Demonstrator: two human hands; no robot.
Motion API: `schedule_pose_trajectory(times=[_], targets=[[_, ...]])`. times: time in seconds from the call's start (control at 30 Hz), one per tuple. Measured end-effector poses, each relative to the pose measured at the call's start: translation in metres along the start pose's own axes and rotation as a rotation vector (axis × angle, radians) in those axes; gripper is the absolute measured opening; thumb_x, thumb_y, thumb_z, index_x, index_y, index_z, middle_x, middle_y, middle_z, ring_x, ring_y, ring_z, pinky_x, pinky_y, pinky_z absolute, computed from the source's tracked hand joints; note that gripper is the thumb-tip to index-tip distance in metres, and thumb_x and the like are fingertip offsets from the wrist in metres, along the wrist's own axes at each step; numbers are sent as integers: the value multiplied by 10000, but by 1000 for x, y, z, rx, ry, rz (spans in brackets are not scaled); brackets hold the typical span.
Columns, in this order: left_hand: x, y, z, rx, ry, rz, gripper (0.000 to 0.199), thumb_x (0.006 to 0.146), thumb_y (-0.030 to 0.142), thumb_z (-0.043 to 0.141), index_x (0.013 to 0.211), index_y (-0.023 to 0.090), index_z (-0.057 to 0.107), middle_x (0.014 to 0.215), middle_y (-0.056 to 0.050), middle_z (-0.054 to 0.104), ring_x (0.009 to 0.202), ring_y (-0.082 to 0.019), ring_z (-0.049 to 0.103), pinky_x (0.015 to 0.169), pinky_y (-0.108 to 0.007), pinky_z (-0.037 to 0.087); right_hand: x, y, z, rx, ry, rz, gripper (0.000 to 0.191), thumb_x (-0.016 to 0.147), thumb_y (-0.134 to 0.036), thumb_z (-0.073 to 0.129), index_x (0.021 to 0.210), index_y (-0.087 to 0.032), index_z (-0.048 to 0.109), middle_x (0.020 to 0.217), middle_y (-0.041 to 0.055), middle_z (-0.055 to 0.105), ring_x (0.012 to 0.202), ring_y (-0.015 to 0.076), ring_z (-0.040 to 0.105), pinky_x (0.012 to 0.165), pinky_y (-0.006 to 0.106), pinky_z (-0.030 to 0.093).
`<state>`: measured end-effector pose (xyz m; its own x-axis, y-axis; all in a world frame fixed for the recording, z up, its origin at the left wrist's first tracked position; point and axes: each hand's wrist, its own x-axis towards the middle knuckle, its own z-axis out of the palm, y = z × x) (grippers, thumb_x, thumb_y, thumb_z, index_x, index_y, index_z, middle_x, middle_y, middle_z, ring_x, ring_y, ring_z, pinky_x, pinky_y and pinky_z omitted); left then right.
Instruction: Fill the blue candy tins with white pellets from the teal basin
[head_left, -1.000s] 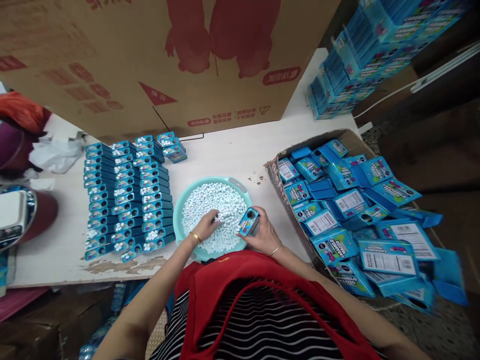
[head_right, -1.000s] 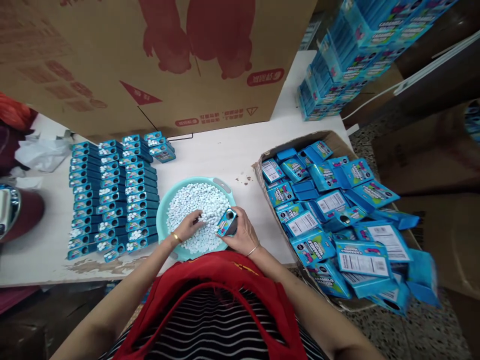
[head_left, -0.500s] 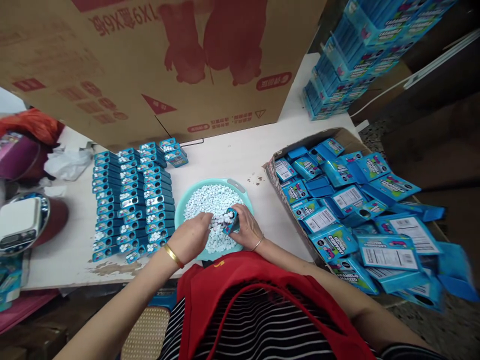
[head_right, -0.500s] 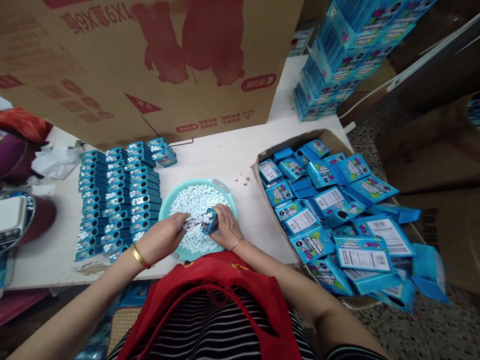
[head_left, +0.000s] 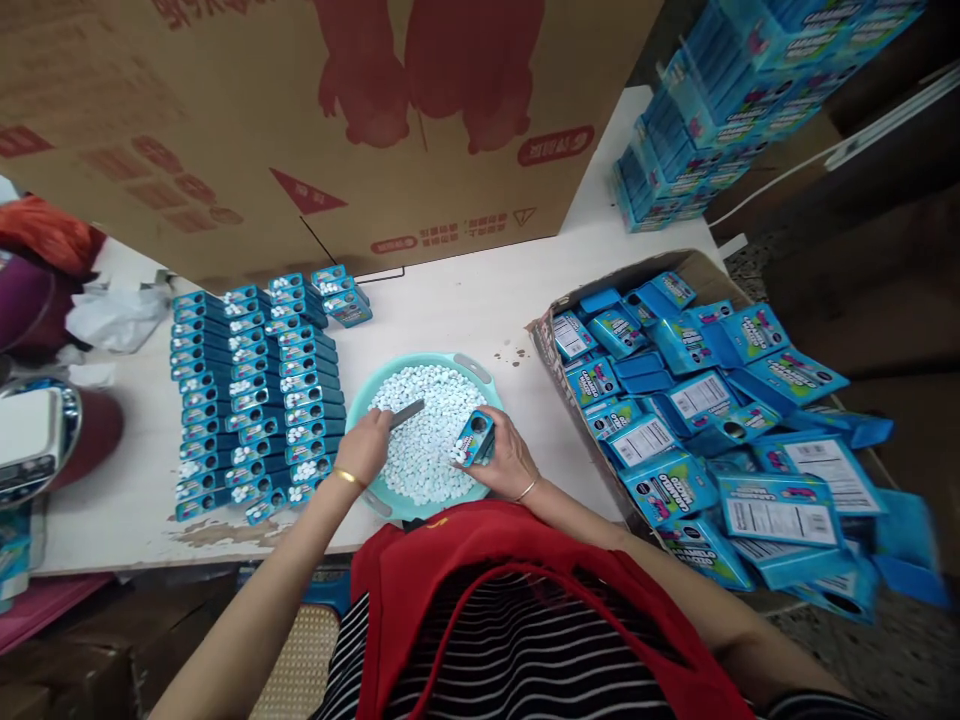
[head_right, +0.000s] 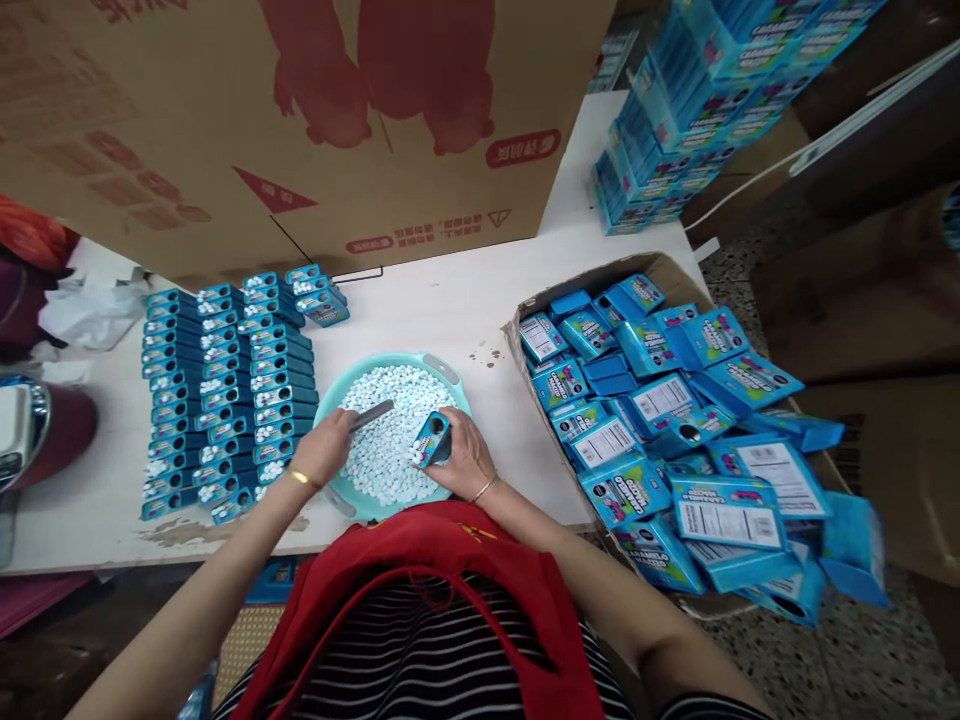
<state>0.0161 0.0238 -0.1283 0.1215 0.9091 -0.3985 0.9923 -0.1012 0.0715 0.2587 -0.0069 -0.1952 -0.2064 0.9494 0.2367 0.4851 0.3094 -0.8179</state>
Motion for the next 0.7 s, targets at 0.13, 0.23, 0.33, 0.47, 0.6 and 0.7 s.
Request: schedule_pose_trajectory(times=[0.13, 0.23, 0.33, 0.47, 0.6, 0.7], targets=[[22, -2, 78, -192, -21, 34, 351, 853, 46, 340, 1099, 175, 553, 1059, -103, 553, 1035, -217, 515, 885, -340, 439, -5, -2, -11, 9, -16, 52, 875, 656, -476, 766, 1334, -201, 286, 1262, 162, 494, 1183, 314, 518, 989, 497, 460], [23, 25, 111, -280, -30, 89, 377, 820, 26, 377, 1125, 171, 544, 1120, -112, 563, 1068, -222, 512, 929, -366, 435, -7, -3, -16, 31, -34, 84, 883, 657, -473, 769, 1338, -205, 274, 1285, 160, 468, 1213, 309, 495, 1007, 494, 449], [21, 44, 123, -380, -36, 138, 412, 773, 16, 429, 1140, 173, 533, 1148, -107, 573, 1056, -213, 536, 953, -371, 438, -9, -3, -19, 64, -37, 102, 870, 668, -446, 767, 1337, -208, 265, 1302, 156, 454, 1224, 300, 485, 1022, 489, 438], [12, 39, 112, -488, -35, 197, 333, 811, 118, 481, 1140, 156, 512, 1119, -96, 594, 990, -189, 567, 906, -332, 468, -14, -1, -20, 82, -34, 92, 854, 673, -415, 767, 1336, -198, 274, 1298, 156, 458, 1220, 296, 486, 1026, 482, 433], [-6, 19, 66, -572, 19, 269, 249, 875, 225, 459, 1114, 164, 497, 1044, -79, 600, 890, -165, 566, 829, -308, 474, -16, 1, -16, 60, -23, 68, 821, 690, -384, 746, 1337, -187, 281, 1288, 161, 461, 1219, 298, 481, 1020, 486, 435], [-23, 10, 19, -576, 69, 329, 228, 898, 280, 447, 1092, 169, 493, 979, -66, 593, 847, -162, 552, 794, -307, 463, -12, 4, -7, 30, 2, 26, 809, 690, -346, 731, 1339, -177, 280, 1280, 167, 462, 1221, 306, 474, 1019, 500, 433]])
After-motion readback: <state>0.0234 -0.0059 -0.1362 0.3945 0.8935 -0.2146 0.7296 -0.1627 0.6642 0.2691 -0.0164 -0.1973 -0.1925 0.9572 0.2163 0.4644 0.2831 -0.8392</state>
